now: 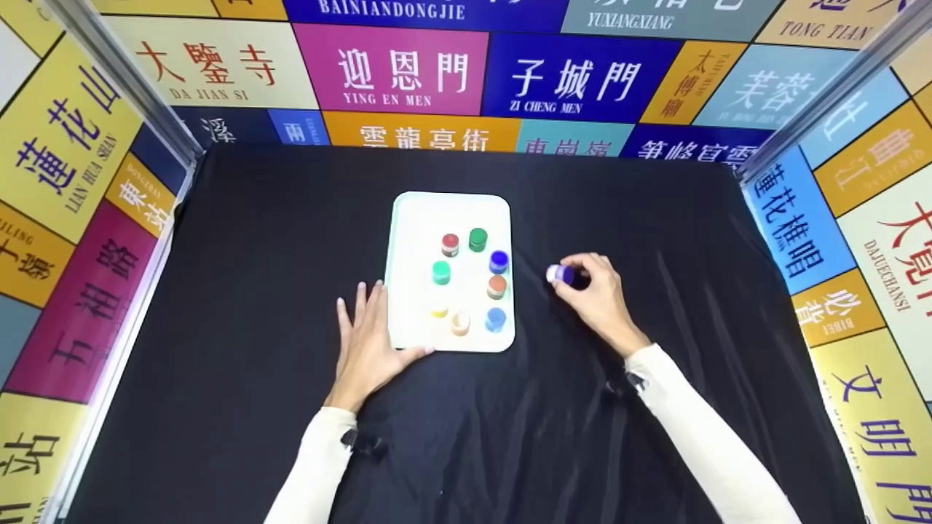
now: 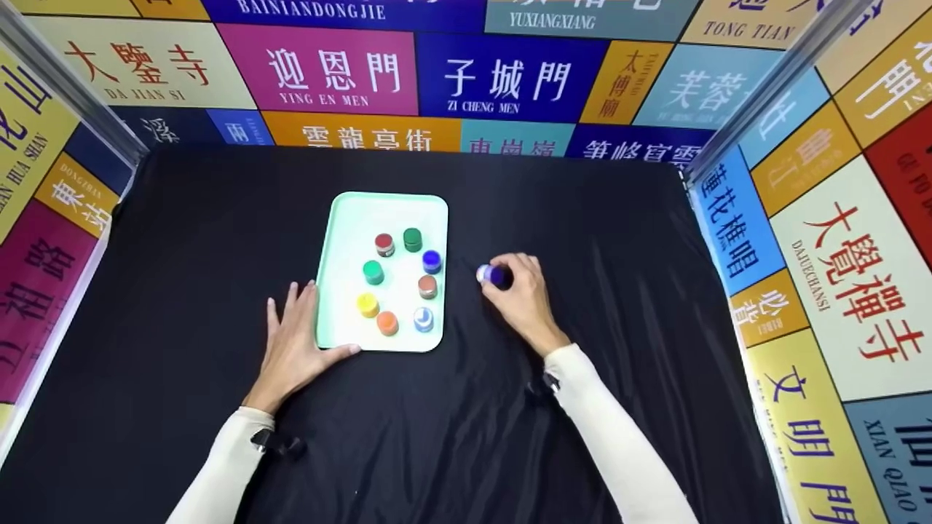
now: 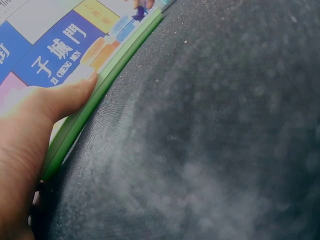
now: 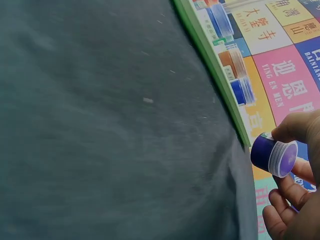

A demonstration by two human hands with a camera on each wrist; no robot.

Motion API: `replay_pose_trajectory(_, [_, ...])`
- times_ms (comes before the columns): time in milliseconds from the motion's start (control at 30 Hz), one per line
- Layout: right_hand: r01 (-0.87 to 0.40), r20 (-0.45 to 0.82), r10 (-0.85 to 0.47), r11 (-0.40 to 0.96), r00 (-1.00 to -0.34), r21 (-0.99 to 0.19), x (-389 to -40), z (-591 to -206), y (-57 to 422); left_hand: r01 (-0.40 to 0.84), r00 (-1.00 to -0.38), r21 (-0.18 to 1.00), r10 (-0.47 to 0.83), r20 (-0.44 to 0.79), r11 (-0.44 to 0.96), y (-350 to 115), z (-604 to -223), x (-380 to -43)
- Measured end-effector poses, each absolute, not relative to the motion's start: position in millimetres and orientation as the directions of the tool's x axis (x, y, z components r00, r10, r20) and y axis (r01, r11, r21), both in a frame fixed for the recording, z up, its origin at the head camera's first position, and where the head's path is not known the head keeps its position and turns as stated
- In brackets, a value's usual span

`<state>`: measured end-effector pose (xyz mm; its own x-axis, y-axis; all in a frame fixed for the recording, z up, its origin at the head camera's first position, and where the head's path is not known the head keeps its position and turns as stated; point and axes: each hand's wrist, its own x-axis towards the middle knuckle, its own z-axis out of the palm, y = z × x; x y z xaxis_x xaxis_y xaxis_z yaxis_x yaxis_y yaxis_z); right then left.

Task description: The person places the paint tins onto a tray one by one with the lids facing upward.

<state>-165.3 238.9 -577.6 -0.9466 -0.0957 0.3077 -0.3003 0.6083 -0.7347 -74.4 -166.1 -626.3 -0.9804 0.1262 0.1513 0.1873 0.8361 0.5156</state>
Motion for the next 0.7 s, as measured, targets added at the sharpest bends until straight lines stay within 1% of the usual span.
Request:
replay_pose_trajectory(233, [-0.329, 0.315, -0.132, 0.593, -0.94, -0.735, -193.3, -576.5, 224.7, 0.191, -0.98, 0.518, 0.128, 0.154, 0.834, -166.5, -628.1, -75.3])
replay_pose_trajectory(533, [-0.333, 0.296, -0.16, 0.562, -0.942, -0.757, -224.5, -578.8, 192.8, 0.18, -0.982, 0.529, 0.122, 0.142, 0.829, -167.1, -627.0, -75.5])
replay_pose_trajectory(700, [-0.357, 0.31, -0.181, 0.559, -0.933, -0.748, -241.1, -579.0, 177.4, 0.177, -0.983, 0.528, 0.119, 0.141, 0.831, -166.1, -626.1, -75.2])
